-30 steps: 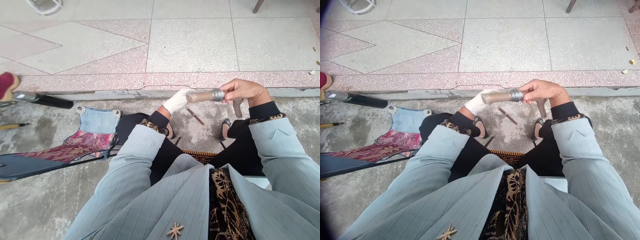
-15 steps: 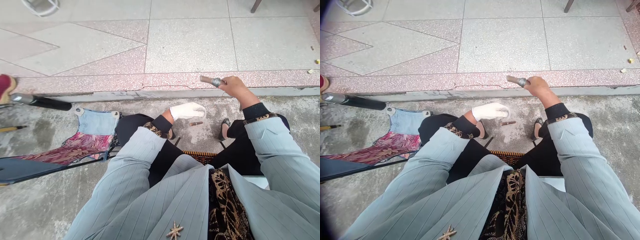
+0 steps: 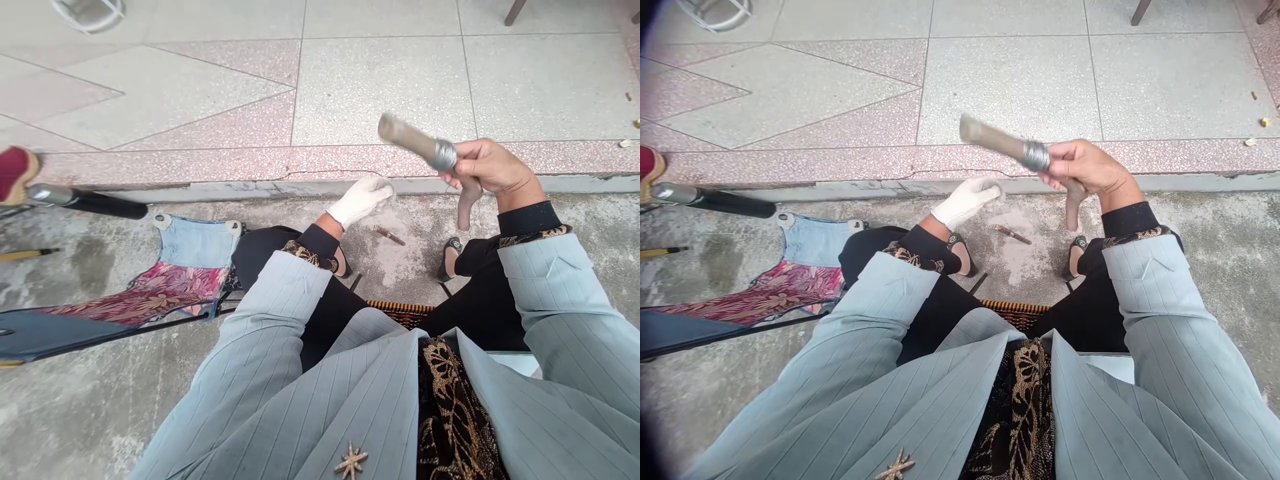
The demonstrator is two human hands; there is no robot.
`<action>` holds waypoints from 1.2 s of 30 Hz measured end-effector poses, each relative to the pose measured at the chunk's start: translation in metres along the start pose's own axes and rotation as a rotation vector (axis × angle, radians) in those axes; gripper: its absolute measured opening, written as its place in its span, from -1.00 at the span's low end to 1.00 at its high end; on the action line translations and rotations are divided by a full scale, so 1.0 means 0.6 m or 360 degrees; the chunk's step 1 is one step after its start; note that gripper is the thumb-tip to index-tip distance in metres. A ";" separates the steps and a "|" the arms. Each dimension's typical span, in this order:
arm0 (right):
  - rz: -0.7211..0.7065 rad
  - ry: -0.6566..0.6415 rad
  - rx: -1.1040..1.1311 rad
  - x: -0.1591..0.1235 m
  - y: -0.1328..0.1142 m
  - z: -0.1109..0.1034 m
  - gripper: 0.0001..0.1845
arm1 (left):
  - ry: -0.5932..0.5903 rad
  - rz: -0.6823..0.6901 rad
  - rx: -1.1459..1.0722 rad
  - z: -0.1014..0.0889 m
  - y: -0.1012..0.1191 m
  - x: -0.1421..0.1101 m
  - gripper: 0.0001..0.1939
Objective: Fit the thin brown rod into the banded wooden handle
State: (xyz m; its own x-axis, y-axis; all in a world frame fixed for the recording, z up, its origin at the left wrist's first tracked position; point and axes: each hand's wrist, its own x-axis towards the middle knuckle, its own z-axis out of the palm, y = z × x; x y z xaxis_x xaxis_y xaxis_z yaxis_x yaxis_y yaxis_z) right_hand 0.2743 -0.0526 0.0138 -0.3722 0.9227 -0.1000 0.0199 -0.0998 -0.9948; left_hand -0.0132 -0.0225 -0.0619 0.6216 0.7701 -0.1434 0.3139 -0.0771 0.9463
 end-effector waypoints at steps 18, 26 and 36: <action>0.0793 -0.0962 -0.1334 0.009 0.059 0.022 -0.75 | 0.0045 0.0080 0.0392 -0.013 0.032 -0.072 -0.69; 0.0082 0.0148 0.0116 -0.034 0.040 0.045 -0.53 | -0.0144 -0.0122 0.0809 0.044 -0.004 -0.109 -0.62; 0.0622 0.0746 -0.0480 -0.010 0.101 0.054 -0.95 | -0.0541 0.0140 0.1283 0.083 -0.013 -0.119 -0.65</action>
State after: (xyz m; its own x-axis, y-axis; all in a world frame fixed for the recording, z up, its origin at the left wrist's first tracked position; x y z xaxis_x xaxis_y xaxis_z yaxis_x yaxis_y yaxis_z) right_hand 0.2480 -0.0764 -0.0452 0.1552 0.9106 -0.3830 0.3542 -0.4132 -0.8389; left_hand -0.0242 -0.1087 -0.0737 0.8069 0.5203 -0.2796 0.5865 -0.6496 0.4837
